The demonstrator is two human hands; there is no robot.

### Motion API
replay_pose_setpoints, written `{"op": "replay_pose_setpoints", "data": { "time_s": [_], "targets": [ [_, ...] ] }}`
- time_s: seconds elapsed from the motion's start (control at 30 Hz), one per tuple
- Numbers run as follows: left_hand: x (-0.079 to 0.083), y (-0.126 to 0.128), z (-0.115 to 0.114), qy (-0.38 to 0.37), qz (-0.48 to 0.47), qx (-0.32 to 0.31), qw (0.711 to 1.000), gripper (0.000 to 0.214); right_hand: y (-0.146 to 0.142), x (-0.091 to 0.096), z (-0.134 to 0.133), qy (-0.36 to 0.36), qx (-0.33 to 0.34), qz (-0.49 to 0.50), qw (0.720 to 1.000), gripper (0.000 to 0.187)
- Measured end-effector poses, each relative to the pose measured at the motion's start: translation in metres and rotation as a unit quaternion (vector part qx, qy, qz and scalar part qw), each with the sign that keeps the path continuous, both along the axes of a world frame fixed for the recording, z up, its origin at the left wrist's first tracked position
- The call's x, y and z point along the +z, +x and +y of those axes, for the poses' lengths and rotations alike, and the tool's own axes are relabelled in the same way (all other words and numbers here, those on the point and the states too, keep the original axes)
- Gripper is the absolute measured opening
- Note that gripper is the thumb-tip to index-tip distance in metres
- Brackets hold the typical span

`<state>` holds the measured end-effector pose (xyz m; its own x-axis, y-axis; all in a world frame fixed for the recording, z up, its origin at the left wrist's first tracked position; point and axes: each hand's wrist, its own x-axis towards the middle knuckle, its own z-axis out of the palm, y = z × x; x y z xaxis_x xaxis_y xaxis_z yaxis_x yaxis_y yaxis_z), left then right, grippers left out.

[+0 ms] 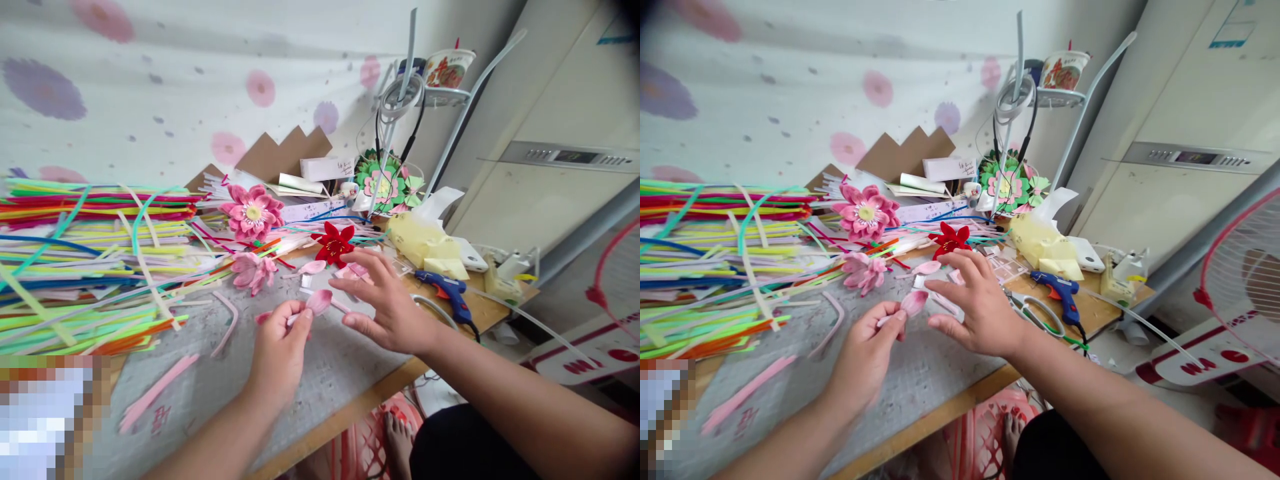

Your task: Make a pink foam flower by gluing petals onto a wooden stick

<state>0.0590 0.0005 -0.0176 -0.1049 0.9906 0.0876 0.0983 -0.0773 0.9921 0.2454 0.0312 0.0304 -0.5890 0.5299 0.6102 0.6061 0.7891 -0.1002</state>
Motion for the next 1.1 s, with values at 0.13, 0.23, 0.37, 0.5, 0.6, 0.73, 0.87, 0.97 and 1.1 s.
{"op": "replay_pose_setpoints", "data": {
  "time_s": [0.13,0.23,0.37,0.5,0.6,0.73,0.87,0.97,1.1],
  "targets": [
    [0.001,0.003,0.002,-0.024,-0.109,-0.012,0.994,0.018,0.001,-0.003,-0.003,0.014,0.032,-0.037,0.999,0.052],
    [0.005,0.006,0.002,-0.053,-0.217,-0.042,0.974,0.017,0.000,-0.003,-0.006,0.018,0.021,-0.038,0.999,0.050],
    [0.007,0.007,0.003,-0.089,-0.313,-0.069,0.943,0.017,0.003,-0.004,-0.005,0.029,0.024,-0.054,0.998,0.049],
    [0.006,0.006,0.005,-0.136,-0.362,-0.083,0.918,0.014,0.009,-0.006,0.001,0.026,-0.030,-0.018,0.999,0.045],
    [0.004,0.006,0.005,-0.164,-0.370,-0.104,0.908,0.017,0.010,-0.005,0.001,0.005,-0.007,0.013,1.000,0.045],
    [0.005,0.006,0.002,-0.173,-0.354,-0.145,0.907,0.023,0.002,-0.003,-0.005,0.004,0.035,-0.001,0.999,0.046],
    [0.010,0.004,-0.003,-0.157,-0.335,-0.201,0.907,0.024,-0.003,-0.002,-0.006,-0.006,0.006,-0.019,1.000,0.045],
    [0.012,0.004,-0.004,-0.127,-0.299,-0.219,0.920,0.024,0.000,-0.001,-0.005,-0.011,-0.023,-0.026,0.999,0.044],
    [0.012,0.004,-0.002,-0.106,-0.250,-0.195,0.942,0.021,0.006,0.001,-0.005,0.010,-0.040,-0.009,0.999,0.048]
  ]
}}
